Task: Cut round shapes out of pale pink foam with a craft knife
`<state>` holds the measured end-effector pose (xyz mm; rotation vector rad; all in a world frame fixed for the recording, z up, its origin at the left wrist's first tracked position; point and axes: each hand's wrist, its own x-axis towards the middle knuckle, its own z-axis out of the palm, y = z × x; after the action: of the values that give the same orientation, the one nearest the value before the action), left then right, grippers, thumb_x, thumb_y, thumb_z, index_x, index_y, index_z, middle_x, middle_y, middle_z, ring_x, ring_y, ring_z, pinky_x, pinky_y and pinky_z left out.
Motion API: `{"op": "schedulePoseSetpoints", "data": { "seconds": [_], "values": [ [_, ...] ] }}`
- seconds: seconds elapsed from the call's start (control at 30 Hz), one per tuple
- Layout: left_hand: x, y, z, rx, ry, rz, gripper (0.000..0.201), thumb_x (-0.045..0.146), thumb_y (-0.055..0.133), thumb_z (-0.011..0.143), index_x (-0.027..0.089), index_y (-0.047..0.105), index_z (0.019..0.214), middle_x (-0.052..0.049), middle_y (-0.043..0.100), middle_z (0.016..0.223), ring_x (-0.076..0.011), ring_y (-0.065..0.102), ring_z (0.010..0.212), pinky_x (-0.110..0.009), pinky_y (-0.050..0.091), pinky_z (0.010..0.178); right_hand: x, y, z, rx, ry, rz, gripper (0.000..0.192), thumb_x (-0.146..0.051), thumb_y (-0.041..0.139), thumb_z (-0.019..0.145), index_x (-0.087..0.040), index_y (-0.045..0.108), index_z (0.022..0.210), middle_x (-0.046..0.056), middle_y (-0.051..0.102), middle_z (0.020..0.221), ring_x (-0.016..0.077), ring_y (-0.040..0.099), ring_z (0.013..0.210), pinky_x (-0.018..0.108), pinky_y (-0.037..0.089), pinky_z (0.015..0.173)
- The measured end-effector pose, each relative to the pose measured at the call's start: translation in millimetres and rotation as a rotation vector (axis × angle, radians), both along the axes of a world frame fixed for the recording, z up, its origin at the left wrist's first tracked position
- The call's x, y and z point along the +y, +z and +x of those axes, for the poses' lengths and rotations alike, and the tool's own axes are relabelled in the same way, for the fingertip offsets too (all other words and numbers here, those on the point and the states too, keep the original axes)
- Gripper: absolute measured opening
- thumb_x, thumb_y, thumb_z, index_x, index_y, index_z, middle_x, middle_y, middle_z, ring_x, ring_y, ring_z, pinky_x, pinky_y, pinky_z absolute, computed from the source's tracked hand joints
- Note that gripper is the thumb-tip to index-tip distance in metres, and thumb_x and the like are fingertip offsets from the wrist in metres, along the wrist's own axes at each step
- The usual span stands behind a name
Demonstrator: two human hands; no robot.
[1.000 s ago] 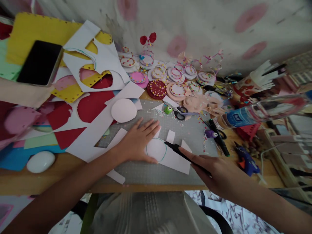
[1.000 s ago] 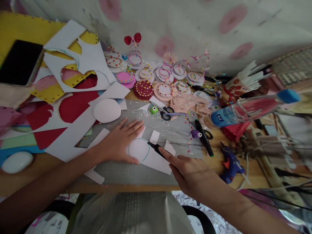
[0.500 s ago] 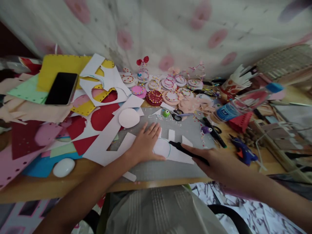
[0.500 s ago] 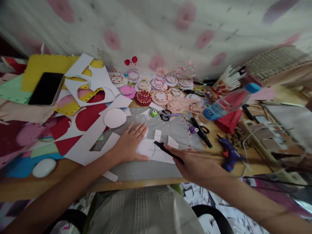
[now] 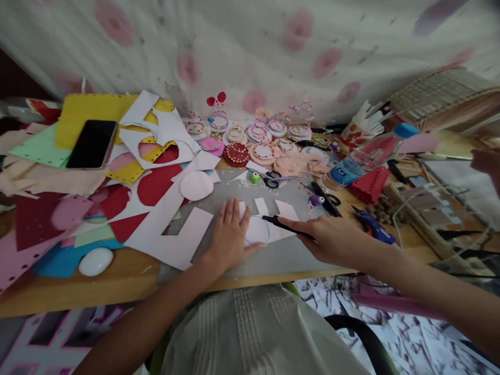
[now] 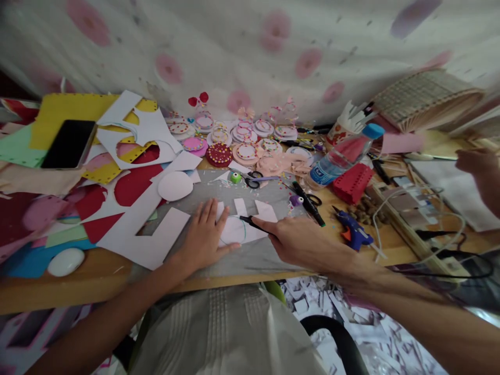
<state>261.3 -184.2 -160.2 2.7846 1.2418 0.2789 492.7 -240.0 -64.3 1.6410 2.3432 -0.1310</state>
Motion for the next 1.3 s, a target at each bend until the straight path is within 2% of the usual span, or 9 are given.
{"op": "schedulePoseSetpoints", "data": {
  "seconds": [0.23, 0.53, 0.67, 0.8, 0.9, 1.0, 1.07, 1.2, 1.3],
  "values": [
    [-2.0, 2.6, 4.2, 0.029, 0.017, 0.021, 0.094, 0.074, 0.050, 0.079, 0.006, 0.041, 0.143, -0.028, 0.033, 0.151, -0.0414, 0.030, 0.141, -0.055, 0.015, 0.116, -9.5, 0.0, 1.9, 0.133, -0.103, -0.063, 0.054, -0.022, 0.043, 0.091, -0.032, 0.047, 0.143, 0.003, 0.065, 0.062, 0.0156, 0.057, 0.054, 0.025, 0.030, 0.053],
    [-0.6, 3.7, 3.9, 0.046, 0.020, 0.014, 0.093, 0.073, 0.049, 0.079, 0.006, 0.042, 0.143, -0.029, 0.032, 0.151, -0.0409, 0.028, 0.142, -0.055, 0.013, 0.117, -28.8, -3.5, -4.8, 0.296, -0.244, -0.119, 0.051, -0.025, 0.041, 0.093, -0.025, 0.048, 0.144, 0.005, 0.070, 0.071, 0.0149, 0.060, 0.056, 0.024, 0.039, 0.054],
    [-10.2, 8.4, 16.2, 0.046, 0.087, -0.007, 0.093, 0.071, 0.053, 0.078, 0.003, 0.043, 0.142, -0.031, 0.035, 0.149, -0.0427, 0.031, 0.140, -0.055, 0.016, 0.116, -9.1, 8.7, 1.8, 0.157, -0.173, -0.110, 0.051, -0.022, 0.043, 0.091, -0.030, 0.051, 0.141, 0.003, 0.068, 0.064, 0.0154, 0.059, 0.054, 0.024, 0.033, 0.052],
    [-24.8, 15.4, 26.7, 0.019, 0.192, -0.050, 0.093, 0.074, 0.045, 0.080, 0.000, 0.048, 0.136, -0.031, 0.044, 0.142, -0.0467, 0.036, 0.135, -0.058, 0.022, 0.113, 21.7, 23.5, 18.0, -0.010, -0.059, -0.161, 0.049, -0.023, 0.047, 0.091, -0.033, 0.052, 0.139, 0.006, 0.070, 0.068, 0.0172, 0.060, 0.056, 0.026, 0.028, 0.052],
    [-22.7, 14.7, 20.2, -0.032, 0.105, -0.044, 0.092, 0.076, 0.045, 0.079, 0.005, 0.049, 0.137, -0.028, 0.044, 0.144, -0.0448, 0.033, 0.138, -0.060, 0.018, 0.114, 34.9, 27.2, 29.1, 0.017, 0.025, -0.205, 0.051, -0.020, 0.047, 0.091, -0.033, 0.051, 0.140, 0.006, 0.073, 0.073, 0.0168, 0.060, 0.058, 0.025, 0.030, 0.054],
    [-10.5, 7.9, 9.7, -0.055, -0.117, -0.038, 0.084, 0.067, 0.049, 0.084, 0.011, 0.037, 0.146, -0.020, 0.030, 0.156, -0.0342, 0.022, 0.146, -0.053, 0.016, 0.118, 34.3, 23.1, 36.1, 0.094, 0.057, -0.214, 0.053, -0.019, 0.047, 0.090, -0.035, 0.051, 0.140, 0.003, 0.072, 0.071, 0.0145, 0.057, 0.054, 0.024, 0.031, 0.052],
    [-3.5, 3.1, 6.2, -0.046, -0.200, -0.061, 0.083, 0.062, 0.047, 0.088, 0.010, 0.031, 0.149, -0.018, 0.025, 0.158, -0.0287, 0.020, 0.148, -0.048, 0.014, 0.120, 27.8, 18.7, 37.6, 0.120, 0.031, -0.197, 0.053, -0.020, 0.048, 0.089, -0.035, 0.050, 0.140, 0.001, 0.068, 0.064, 0.0123, 0.051, 0.048, 0.023, 0.029, 0.050],
    [-0.3, -1.2, 7.5, -0.028, -0.181, -0.082, 0.082, 0.061, 0.045, 0.089, 0.006, 0.031, 0.149, -0.020, 0.026, 0.157, -0.0289, 0.021, 0.147, -0.046, 0.013, 0.121, 12.3, 12.7, 35.6, 0.158, -0.065, -0.198, 0.052, -0.023, 0.045, 0.092, -0.030, 0.048, 0.143, -0.001, 0.062, 0.057, 0.0094, 0.040, 0.041, 0.023, 0.026, 0.047],
    [-1.6, -1.4, 9.4, -0.028, -0.178, -0.079, 0.082, 0.060, 0.045, 0.089, 0.006, 0.032, 0.148, -0.020, 0.026, 0.157, -0.0298, 0.022, 0.147, -0.046, 0.014, 0.121, 6.3, 10.1, 35.5, 0.256, -0.108, -0.228, 0.052, -0.023, 0.044, 0.092, -0.027, 0.047, 0.144, -0.001, 0.063, 0.060, 0.0089, 0.041, 0.043, 0.021, 0.028, 0.047]
  ]
}}
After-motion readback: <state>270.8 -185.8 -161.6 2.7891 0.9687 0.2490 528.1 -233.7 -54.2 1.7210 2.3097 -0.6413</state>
